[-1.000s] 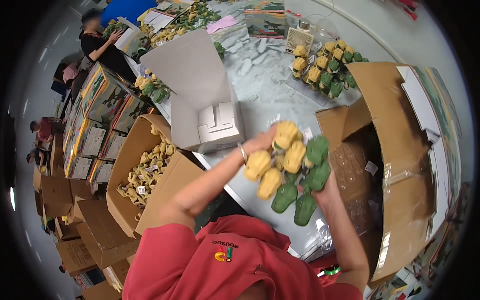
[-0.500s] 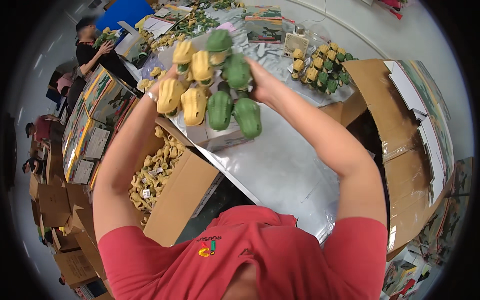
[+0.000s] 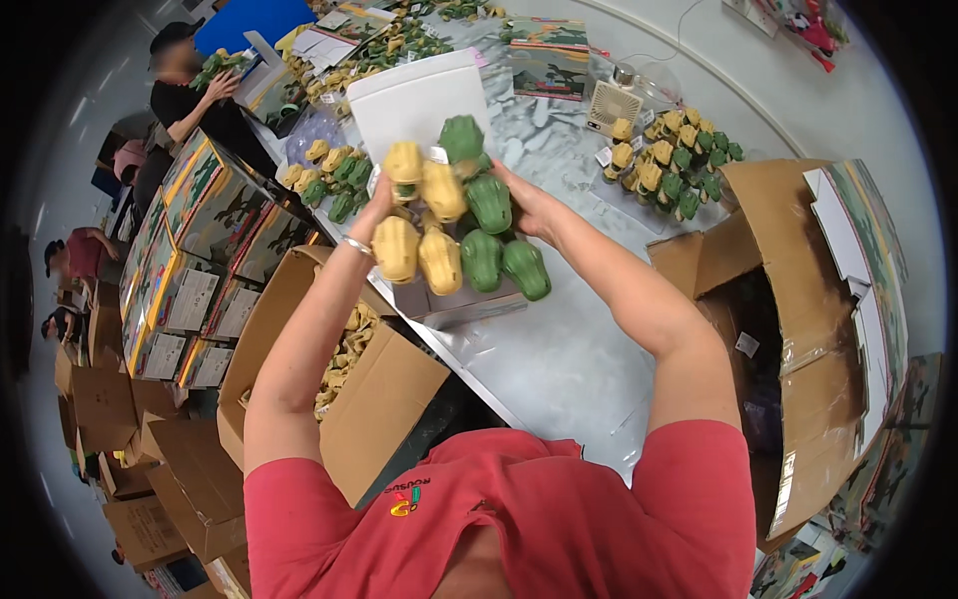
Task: Folding product boxes and packing plastic dinosaur toys into them.
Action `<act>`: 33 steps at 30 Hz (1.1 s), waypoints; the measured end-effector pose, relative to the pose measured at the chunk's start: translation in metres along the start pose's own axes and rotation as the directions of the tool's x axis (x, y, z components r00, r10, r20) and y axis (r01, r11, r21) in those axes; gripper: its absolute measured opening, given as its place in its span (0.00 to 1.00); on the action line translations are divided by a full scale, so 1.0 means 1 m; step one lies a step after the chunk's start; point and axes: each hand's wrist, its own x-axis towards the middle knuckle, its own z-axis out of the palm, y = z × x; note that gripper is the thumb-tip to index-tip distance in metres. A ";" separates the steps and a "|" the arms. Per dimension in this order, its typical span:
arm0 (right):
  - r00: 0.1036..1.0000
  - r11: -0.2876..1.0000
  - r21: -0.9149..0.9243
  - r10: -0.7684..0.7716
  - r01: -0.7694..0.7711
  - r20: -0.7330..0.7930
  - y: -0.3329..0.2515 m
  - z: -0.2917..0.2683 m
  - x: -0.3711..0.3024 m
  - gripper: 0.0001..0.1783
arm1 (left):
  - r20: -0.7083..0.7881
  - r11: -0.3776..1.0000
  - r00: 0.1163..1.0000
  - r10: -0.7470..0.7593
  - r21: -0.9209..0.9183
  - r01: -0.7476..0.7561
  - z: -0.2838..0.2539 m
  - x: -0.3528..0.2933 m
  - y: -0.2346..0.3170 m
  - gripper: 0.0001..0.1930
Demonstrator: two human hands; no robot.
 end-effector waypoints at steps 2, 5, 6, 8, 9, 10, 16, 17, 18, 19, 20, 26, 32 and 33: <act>0.998 0.997 0.062 0.049 -0.052 0.041 -0.003 -0.030 0.006 0.26 | -0.045 0.996 0.999 -0.021 0.090 0.025 0.021 0.029 -0.019 0.26; 0.997 0.996 0.057 0.067 -0.065 -0.037 0.002 -0.053 0.015 0.27 | -0.071 1.000 0.997 0.019 0.023 -0.017 0.042 0.027 -0.015 0.25; 0.985 0.996 0.091 0.023 -0.007 -0.171 -0.005 -0.113 -0.009 0.27 | 0.164 0.955 0.960 -0.226 -0.158 0.251 0.134 0.001 0.023 0.24; 0.994 0.996 -0.016 0.091 -0.092 -0.062 0.003 -0.061 0.019 0.28 | 0.049 0.982 0.993 -0.107 -0.151 0.114 0.049 0.004 -0.006 0.27; 0.994 0.993 -0.028 0.111 -0.111 -0.011 0.010 -0.039 0.028 0.28 | 0.013 0.990 1.000 -0.021 -0.138 0.022 0.014 0.003 -0.019 0.30; 0.988 0.989 -0.071 0.122 -0.129 -0.096 0.011 -0.056 0.024 0.29 | -0.051 0.988 0.999 -0.005 0.152 0.013 0.041 -0.003 -0.025 0.30; 0.967 0.988 -0.059 0.127 -0.143 -0.223 0.044 -0.098 0.023 0.28 | -0.165 0.962 0.970 -0.178 0.178 0.207 0.098 -0.066 0.020 0.35; 0.968 0.988 -0.058 0.130 -0.146 -0.216 0.049 -0.092 0.024 0.28 | -0.172 0.961 0.969 -0.178 0.180 0.208 0.093 -0.070 0.016 0.35; 0.954 0.985 -0.128 0.074 -0.115 -0.289 0.058 -0.085 0.024 0.26 | -0.154 0.964 0.974 -0.165 0.184 0.193 0.087 -0.073 0.010 0.35; 0.933 0.976 -0.199 0.012 -0.089 -0.360 0.063 -0.082 0.024 0.24 | -0.132 0.966 0.979 -0.154 0.189 0.178 0.083 -0.074 0.005 0.35; 0.920 0.966 -0.230 0.018 -0.117 -0.392 0.067 -0.093 0.026 0.22 | -0.094 0.968 0.986 -0.140 0.196 0.157 0.083 -0.071 -0.001 0.34; 0.928 0.943 -0.231 0.152 -0.240 -0.341 0.084 -0.095 0.042 0.40 | 0.151 0.963 0.965 -0.215 -0.130 0.234 0.053 -0.056 -0.061 0.32; 0.805 0.770 -0.414 0.208 -0.485 -0.556 0.091 -0.136 0.067 0.36 | 0.199 0.774 0.868 -0.455 -0.393 0.496 0.106 -0.072 -0.038 0.30; 0.781 0.687 -0.451 0.279 -0.569 -0.559 0.092 -0.131 0.079 0.35 | 0.192 0.774 0.870 -0.454 -0.399 0.492 0.099 -0.068 -0.047 0.30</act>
